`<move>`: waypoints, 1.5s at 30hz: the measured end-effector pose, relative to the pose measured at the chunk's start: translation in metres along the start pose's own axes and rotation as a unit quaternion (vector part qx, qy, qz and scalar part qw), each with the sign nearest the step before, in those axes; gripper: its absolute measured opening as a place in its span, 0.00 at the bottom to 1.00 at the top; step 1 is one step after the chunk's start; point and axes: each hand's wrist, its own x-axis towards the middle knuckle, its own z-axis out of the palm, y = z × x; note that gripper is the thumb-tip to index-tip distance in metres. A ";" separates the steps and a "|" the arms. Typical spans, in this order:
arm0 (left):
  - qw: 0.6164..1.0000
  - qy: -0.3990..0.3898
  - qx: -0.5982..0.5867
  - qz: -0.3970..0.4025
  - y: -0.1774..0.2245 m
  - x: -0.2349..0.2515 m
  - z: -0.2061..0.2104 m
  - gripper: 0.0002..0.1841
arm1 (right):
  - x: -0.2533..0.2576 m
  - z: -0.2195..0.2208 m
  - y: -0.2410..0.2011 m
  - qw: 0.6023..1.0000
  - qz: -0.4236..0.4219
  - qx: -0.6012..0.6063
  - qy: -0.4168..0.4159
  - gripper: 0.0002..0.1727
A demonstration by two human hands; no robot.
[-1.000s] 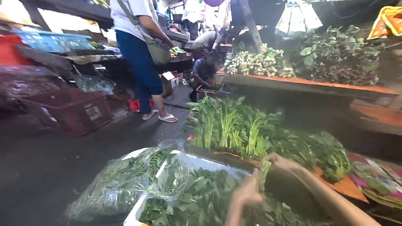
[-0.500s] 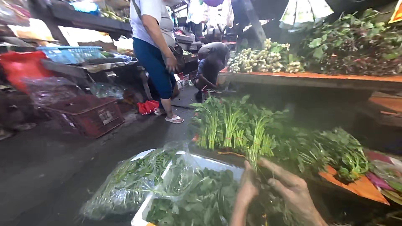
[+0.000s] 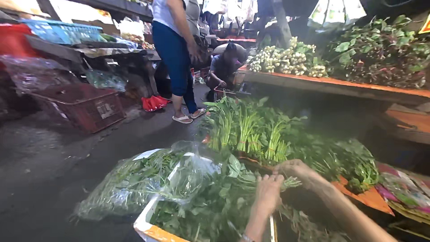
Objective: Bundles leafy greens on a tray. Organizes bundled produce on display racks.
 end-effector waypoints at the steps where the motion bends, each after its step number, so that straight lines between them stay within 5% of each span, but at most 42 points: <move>1: 0.999 -0.008 -0.040 0.000 -0.002 -0.001 -0.007 0.34 | -0.001 -0.005 -0.006 0.999 0.025 -0.018 -0.044 0.15; 3: 0.986 0.009 -0.169 0.002 -0.014 -0.006 -0.018 0.34 | -0.006 -0.011 -0.007 0.992 0.007 -0.022 -0.122 0.19; 6: 0.906 0.071 -0.416 -0.026 -0.030 -0.016 -0.023 0.34 | -0.004 -0.017 0.015 0.945 -0.213 -0.137 -0.206 0.22; 9: 0.827 0.094 -0.550 -0.069 -0.031 -0.021 -0.026 0.28 | -0.015 0.009 0.031 0.791 -0.529 -0.297 -0.084 0.14; 10: 0.816 0.092 -0.565 -0.081 -0.030 -0.022 -0.027 0.30 | -0.023 0.021 0.032 0.739 -0.590 -0.321 -0.051 0.14; 12: 0.813 0.083 -0.571 -0.082 -0.029 -0.023 -0.027 0.30 | -0.044 0.042 0.028 0.704 -0.635 -0.313 -0.050 0.15; 15: 0.827 0.066 -0.557 -0.050 -0.032 -0.024 -0.023 0.23 | -0.061 0.055 0.027 0.703 -0.639 -0.300 -0.088 0.18; 18: 0.830 0.041 -0.556 -0.032 -0.034 -0.028 -0.028 0.23 | -0.053 0.032 0.019 0.683 -0.613 -0.396 -0.034 0.13; 22: 0.821 0.007 -0.571 0.032 -0.033 -0.028 -0.029 0.19 | -0.036 -0.016 0.001 0.777 -0.417 -0.468 -0.053 0.11; 25: 0.812 0.034 -0.582 0.005 -0.027 -0.028 -0.029 0.19 | -0.041 -0.026 -0.008 0.822 -0.382 -0.366 -0.212 0.12; 28: 0.800 0.103 -0.589 -0.049 -0.022 -0.028 -0.029 0.15 | -0.056 0.007 -0.001 0.853 -0.408 -0.119 -0.302 0.12; 30: 0.772 0.177 -0.607 -0.063 -0.010 -0.026 -0.021 0.11 | -0.063 0.042 0.008 0.892 -0.397 0.089 -0.195 0.14; 32: 0.772 0.257 -0.573 -0.099 -0.001 -0.018 -0.015 0.16 | -0.053 0.063 0.018 0.882 -0.381 0.270 -0.061 0.20; 35: 0.854 0.304 -0.408 -0.109 0.001 -0.006 -0.006 0.31 | -0.039 0.074 0.031 0.884 -0.288 0.356 0.090 0.27; 38: 0.953 0.278 -0.120 -0.025 -0.001 -0.001 0.011 0.25 | -0.042 0.064 0.032 0.913 -0.197 0.321 0.157 0.24; 41: 0.970 0.211 0.065 0.102 -0.014 0.010 0.036 0.16 | -0.041 0.030 0.049 0.953 -0.120 0.208 0.186 0.11; 43: 0.985 0.104 0.091 0.105 -0.015 0.013 0.051 0.16 | -0.042 0.013 0.075 0.972 -0.100 0.026 0.213 0.05; 45: 0.993 -0.024 0.100 0.055 -0.006 0.014 0.060 0.17 | -0.057 0.008 0.097 0.929 -0.102 -0.242 0.259 0.08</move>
